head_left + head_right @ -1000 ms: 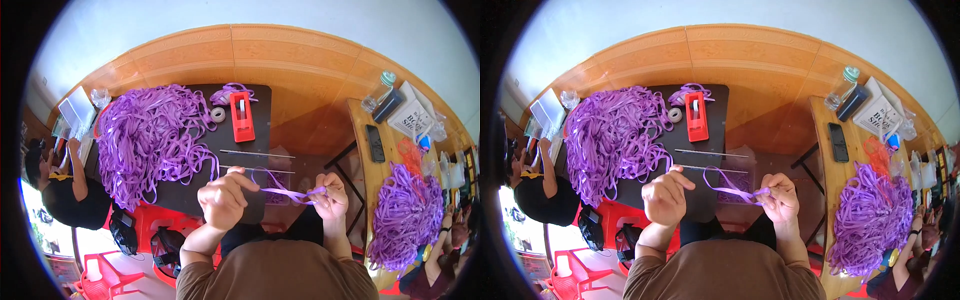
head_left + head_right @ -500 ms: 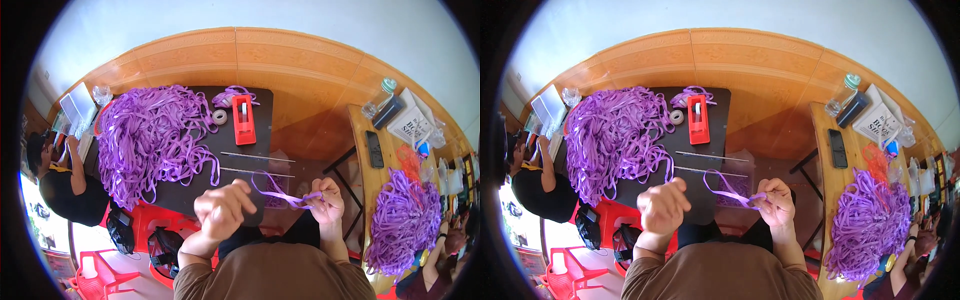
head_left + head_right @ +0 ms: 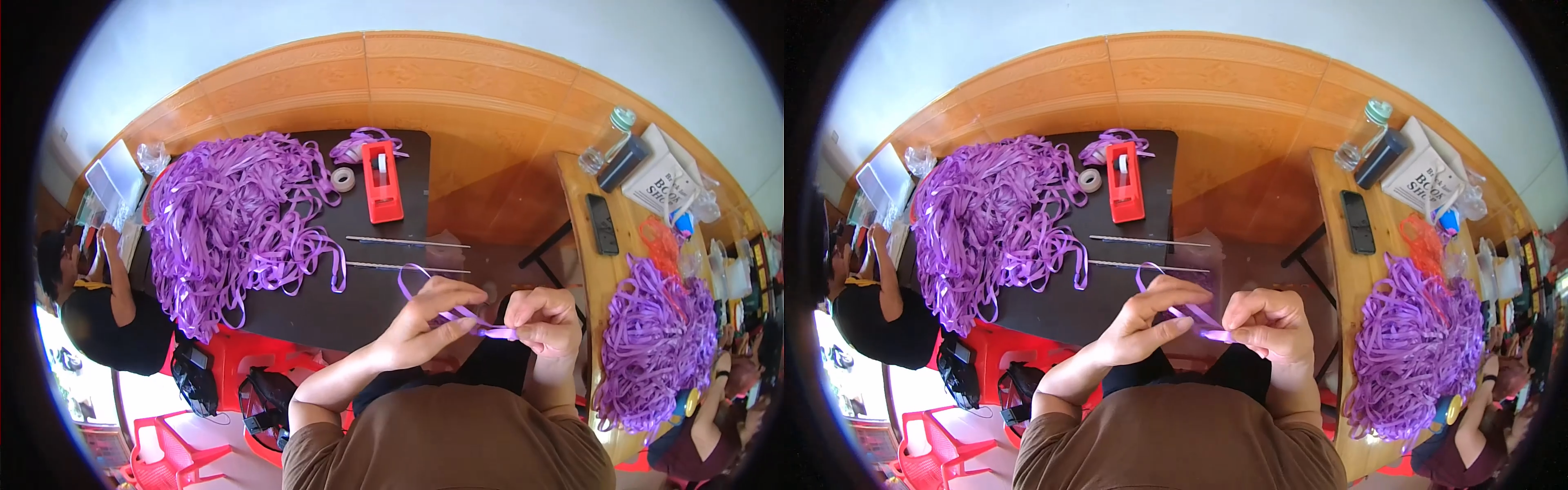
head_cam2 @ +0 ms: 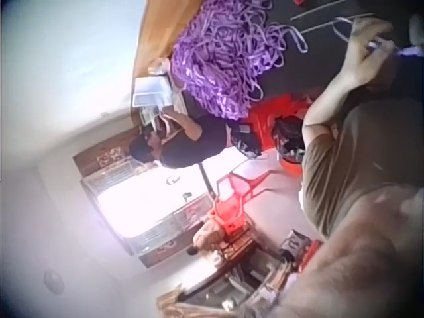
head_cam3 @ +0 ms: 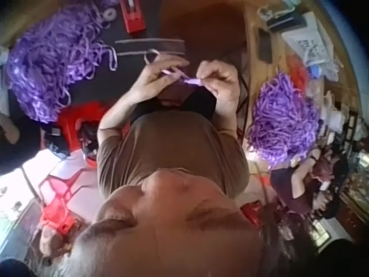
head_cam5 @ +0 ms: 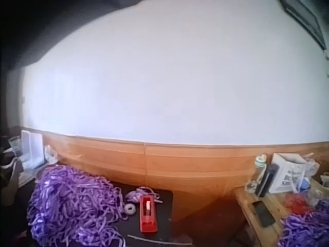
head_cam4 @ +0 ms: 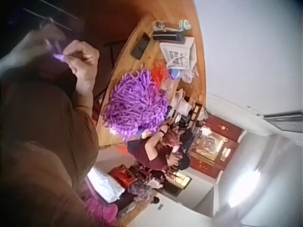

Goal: Wrapping purple ribbons around two metal rods to create a decoration.

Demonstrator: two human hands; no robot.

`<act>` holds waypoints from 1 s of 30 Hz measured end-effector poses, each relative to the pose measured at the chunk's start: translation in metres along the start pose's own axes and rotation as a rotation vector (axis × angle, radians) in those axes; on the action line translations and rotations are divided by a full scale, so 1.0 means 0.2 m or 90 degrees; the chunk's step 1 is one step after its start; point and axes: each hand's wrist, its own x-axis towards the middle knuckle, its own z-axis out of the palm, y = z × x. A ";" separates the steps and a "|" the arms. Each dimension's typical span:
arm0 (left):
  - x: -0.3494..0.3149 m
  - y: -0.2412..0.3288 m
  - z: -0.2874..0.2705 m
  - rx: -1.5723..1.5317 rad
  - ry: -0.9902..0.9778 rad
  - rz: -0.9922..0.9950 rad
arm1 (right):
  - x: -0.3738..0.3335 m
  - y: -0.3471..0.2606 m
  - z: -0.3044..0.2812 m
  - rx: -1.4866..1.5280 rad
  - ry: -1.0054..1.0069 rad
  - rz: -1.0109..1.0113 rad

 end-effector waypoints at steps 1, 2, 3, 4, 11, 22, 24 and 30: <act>0.01 0.00 0.02 -0.004 -0.005 0.002 | 0.00 -0.01 0.00 -0.056 0.004 -0.008; 0.01 -0.01 0.04 -0.071 -0.044 -0.022 | 0.00 -0.03 0.00 -0.111 0.008 -0.016; 0.02 -0.01 0.05 -0.137 -0.083 -0.045 | 0.00 -0.04 0.00 -0.136 0.048 -0.008; 0.03 -0.02 0.07 -0.165 -0.097 -0.055 | 0.00 -0.05 0.00 -0.138 0.050 -0.011; 0.00 0.04 0.18 -0.429 -0.136 -0.220 | -0.02 -0.13 0.00 -0.248 0.067 0.018; -0.03 -0.13 0.16 -0.134 0.050 -0.340 | -0.01 0.18 -0.13 -0.515 0.016 -0.115; -0.04 -0.15 0.16 -0.145 0.051 -0.348 | 0.01 0.18 -0.12 -0.476 -0.005 -0.101; -0.06 -0.14 0.16 -0.148 0.103 -0.306 | 0.06 0.21 -0.10 -0.670 -0.080 -0.057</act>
